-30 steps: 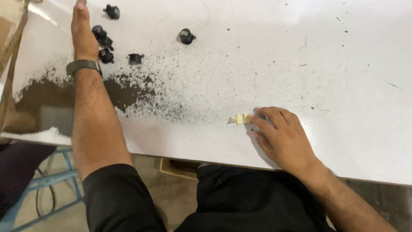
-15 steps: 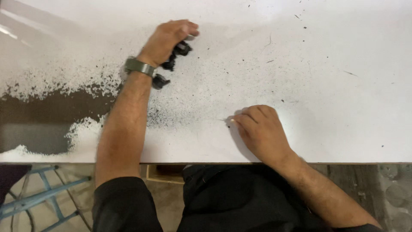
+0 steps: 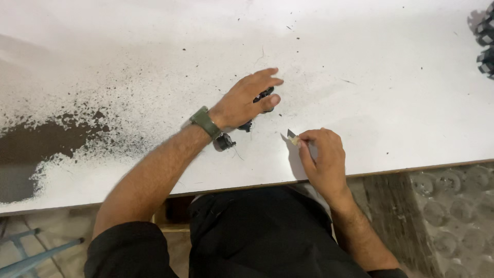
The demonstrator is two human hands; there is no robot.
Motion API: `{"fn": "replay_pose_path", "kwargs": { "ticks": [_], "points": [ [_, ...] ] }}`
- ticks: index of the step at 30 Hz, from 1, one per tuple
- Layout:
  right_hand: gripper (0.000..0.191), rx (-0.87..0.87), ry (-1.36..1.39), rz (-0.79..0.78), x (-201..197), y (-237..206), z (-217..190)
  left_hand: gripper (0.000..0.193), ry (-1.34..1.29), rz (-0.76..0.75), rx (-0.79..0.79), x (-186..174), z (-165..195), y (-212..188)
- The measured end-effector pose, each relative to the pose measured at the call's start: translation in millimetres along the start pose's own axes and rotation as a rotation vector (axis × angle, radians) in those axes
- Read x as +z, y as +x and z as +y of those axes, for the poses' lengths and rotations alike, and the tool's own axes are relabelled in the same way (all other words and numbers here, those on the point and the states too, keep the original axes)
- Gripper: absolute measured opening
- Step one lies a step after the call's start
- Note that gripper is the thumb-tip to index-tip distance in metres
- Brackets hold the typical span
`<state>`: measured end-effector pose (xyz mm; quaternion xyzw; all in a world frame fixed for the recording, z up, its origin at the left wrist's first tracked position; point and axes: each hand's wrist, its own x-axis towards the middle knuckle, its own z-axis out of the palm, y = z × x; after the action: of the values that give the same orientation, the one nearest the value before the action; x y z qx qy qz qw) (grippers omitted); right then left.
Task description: The person sits at a workbench fitting small black plastic wheel-like parts together by hand, using a small utility blade to trim or press the pieces, and places each finished assembly onto a growing pile on the table. They repeatedly pick up new parts from the table and set completed assemblies aside.
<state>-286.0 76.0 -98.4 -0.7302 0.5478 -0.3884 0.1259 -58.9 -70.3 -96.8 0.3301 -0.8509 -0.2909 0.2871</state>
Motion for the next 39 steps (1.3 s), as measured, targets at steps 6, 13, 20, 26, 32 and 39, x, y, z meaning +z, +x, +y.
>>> {"fn": "replay_pose_path", "kwargs": {
  "ticks": [6,13,20,26,32,39],
  "points": [
    [0.018,-0.126,-0.162,-0.018,-6.0,-3.7,-1.6,0.054,0.443,0.111,-0.344,-51.0,50.0,-55.6],
    [0.022,-0.114,-0.182,-0.130,-8.0,0.2,-3.8,0.055,0.722,0.065,-0.855,-8.4,106.8,-107.1],
    [0.026,-0.260,-0.198,-0.042,-4.1,-1.2,-3.6,0.045,0.748,0.373,-0.214,35.0,101.3,-112.6],
    [0.023,-0.171,-0.125,-0.092,-3.7,-4.8,3.9,0.048,0.421,0.375,-0.193,43.2,88.8,-122.6],
    [0.033,-0.236,-0.079,-0.169,-2.2,-5.8,-4.9,0.034,0.365,0.310,-0.095,41.5,93.9,-125.5],
    [0.049,-0.254,-0.063,-0.219,14.9,-8.1,-13.4,0.026,0.289,0.256,-0.018,41.7,96.6,-124.7]
  ]
}}
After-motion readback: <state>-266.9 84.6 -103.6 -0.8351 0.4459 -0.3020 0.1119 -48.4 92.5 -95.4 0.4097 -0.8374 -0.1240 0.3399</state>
